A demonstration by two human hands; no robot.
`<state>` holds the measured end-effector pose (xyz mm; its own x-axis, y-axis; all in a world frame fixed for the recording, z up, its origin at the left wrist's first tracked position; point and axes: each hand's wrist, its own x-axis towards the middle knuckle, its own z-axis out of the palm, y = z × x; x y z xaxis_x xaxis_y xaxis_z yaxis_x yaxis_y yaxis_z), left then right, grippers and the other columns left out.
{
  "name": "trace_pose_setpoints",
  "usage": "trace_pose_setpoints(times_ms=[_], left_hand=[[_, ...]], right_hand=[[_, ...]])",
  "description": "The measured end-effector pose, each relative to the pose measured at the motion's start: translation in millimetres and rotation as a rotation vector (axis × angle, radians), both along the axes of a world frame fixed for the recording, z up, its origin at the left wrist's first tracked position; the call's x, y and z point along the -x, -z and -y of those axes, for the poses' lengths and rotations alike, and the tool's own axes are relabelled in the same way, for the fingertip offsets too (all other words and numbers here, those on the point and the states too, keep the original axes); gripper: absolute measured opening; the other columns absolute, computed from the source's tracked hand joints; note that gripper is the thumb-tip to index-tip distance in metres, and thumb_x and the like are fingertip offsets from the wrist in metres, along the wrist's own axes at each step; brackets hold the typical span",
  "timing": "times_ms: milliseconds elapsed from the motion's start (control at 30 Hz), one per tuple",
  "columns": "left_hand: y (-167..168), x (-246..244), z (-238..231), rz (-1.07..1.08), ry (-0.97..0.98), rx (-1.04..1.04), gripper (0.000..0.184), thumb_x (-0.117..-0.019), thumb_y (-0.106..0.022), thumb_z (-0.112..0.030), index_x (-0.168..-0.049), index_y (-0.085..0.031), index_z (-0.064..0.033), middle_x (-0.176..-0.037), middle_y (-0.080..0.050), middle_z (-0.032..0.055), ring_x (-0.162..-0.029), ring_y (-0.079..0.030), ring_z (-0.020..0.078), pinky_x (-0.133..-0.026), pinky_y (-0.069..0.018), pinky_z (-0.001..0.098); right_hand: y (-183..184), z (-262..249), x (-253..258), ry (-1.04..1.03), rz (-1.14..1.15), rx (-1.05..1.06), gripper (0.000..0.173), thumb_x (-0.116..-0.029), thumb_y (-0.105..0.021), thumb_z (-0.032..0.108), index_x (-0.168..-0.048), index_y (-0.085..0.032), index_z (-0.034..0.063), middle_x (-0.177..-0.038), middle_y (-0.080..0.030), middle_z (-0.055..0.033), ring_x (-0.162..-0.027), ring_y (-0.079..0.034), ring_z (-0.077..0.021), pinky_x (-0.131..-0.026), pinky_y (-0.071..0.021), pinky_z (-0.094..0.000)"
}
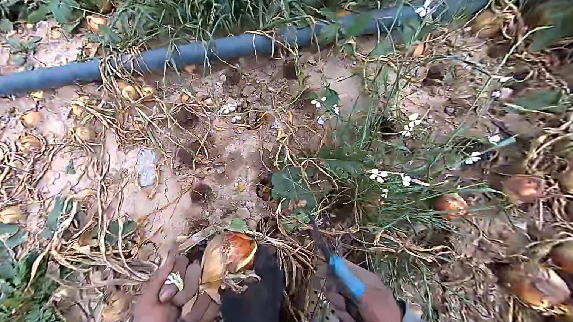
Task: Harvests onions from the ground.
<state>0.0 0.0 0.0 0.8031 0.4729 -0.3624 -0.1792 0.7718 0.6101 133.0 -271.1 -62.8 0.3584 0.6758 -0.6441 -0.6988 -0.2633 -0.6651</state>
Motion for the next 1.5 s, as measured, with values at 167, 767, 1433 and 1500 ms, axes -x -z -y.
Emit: trace_pose_setpoints(times_ms=[167, 767, 1433, 1500], left_hand=[[-4.5, -44.0, 71.9, 0.058, 0.327, 0.202, 0.039, -0.0945, -0.065, -0.047, -0.069, -0.072, -0.0183, -0.051, -0.051, -0.0069, -0.042, -0.054, 0.0075, -0.041, -0.0474, 0.0263], [1.7, -95.1, 118.1, 0.292, 0.765, -1.373, 0.043, -0.1045, -0.057, -0.035, -0.080, -0.066, -0.0010, -0.070, -0.066, 0.0094, -0.064, -0.066, 0.0142, -0.059, -0.0578, 0.0318], [120.1, -161.0, -90.0, -1.190, 0.755, -1.320, 0.076, -0.0955, -0.070, -0.050, -0.149, -0.047, -0.0023, -0.135, -0.064, 0.0248, -0.128, -0.061, 0.0419, -0.110, -0.0449, 0.0615], [154.1, -192.9, -67.4, -1.238, 0.646, -1.303, 0.085, -0.0888, -0.077, -0.052, -0.148, -0.046, -0.0001, -0.137, -0.060, 0.0288, -0.130, -0.058, 0.0457, -0.109, -0.0444, 0.0650]], right_hand=[[-24.8, -14.7, 1.7, 0.138, -0.108, -0.195, 0.049, -0.1038, -0.031, 0.061, -0.086, -0.055, 0.0222, -0.060, -0.052, 0.0089, -0.045, -0.049, -0.0043, -0.042, -0.0442, -0.0231], [5.0, 53.8, 7.5, -0.276, 0.326, 0.299, 0.048, -0.1080, -0.041, 0.038, -0.113, -0.068, -0.0012, -0.088, -0.065, -0.0123, -0.076, -0.060, -0.0207, -0.075, -0.0518, -0.0448], [37.4, 75.2, 9.2, -0.390, 0.524, 0.500, 0.065, -0.1020, -0.041, 0.062, -0.100, -0.065, 0.0020, -0.079, -0.062, -0.0177, -0.076, -0.064, -0.0362, -0.069, -0.0486, -0.0609], [32.1, 73.6, 10.7, -0.359, 0.520, 0.503, 0.066, -0.1007, -0.041, 0.065, -0.099, -0.065, 0.0030, -0.078, -0.062, -0.0164, -0.076, -0.064, -0.0346, -0.069, -0.0485, -0.0594]])
